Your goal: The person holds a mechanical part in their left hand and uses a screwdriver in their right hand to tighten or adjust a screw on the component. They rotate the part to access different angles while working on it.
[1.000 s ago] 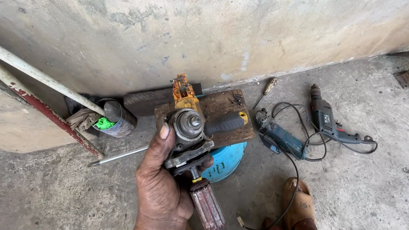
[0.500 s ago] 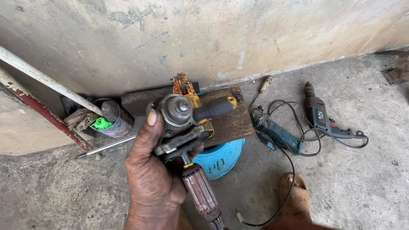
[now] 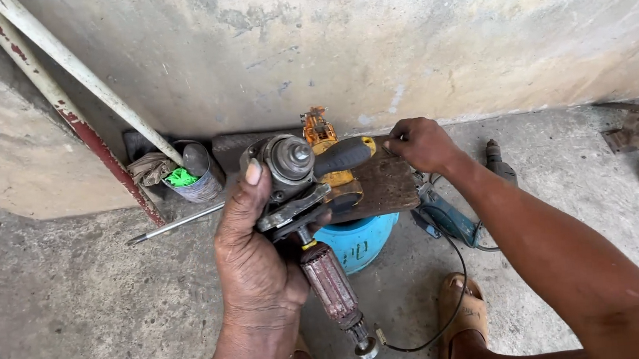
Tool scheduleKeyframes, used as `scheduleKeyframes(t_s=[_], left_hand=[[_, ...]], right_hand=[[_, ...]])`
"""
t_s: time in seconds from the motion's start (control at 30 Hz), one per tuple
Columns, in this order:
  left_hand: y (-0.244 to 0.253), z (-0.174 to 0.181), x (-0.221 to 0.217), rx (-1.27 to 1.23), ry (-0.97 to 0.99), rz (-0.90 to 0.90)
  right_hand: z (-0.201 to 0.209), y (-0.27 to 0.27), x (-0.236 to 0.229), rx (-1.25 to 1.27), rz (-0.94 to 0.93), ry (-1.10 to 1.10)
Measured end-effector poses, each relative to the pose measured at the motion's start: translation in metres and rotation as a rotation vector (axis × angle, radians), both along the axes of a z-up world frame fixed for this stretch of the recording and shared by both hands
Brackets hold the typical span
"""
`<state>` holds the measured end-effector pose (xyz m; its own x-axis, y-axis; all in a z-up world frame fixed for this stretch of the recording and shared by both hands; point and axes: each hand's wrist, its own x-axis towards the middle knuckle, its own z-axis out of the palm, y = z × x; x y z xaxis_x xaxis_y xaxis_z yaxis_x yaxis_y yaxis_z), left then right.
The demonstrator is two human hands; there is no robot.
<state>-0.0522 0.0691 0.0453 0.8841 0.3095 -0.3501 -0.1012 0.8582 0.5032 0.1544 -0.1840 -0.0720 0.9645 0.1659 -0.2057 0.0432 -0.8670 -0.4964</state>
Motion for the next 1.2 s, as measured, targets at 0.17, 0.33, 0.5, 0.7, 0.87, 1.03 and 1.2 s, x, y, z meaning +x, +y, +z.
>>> scheduleKeyframes(t_s=[0.17,0.33,0.5,0.7,0.87,1.03,1.2], left_hand=[[-0.004,-0.002,0.000,-0.007,-0.060,-0.012],[-0.007,-0.001,0.003,-0.027,-0.099,-0.044],[-0.014,-0.008,0.012,0.011,-0.014,-0.244],[-0.056,-0.040,0.019,-0.057,-0.080,-0.429],[-0.067,-0.038,0.032,-0.045,-0.133,-0.415],[-0.055,-0.044,0.035,0.035,-0.331,-0.370],[-0.058,-0.053,0.041,0.013,-0.231,-0.366]], right_hand=[[-0.016,0.004,0.010,-0.075,-0.037,-0.034],[0.054,0.011,-0.020,0.155,-0.162,0.018],[0.118,-0.010,-0.075,0.354,-0.015,0.015],[0.106,-0.013,-0.139,0.604,0.174,0.060],[0.086,-0.031,-0.135,0.833,0.068,0.022],[0.140,-0.061,-0.138,0.691,-0.229,-0.295],[0.143,-0.102,-0.153,0.963,-0.129,-0.628]])
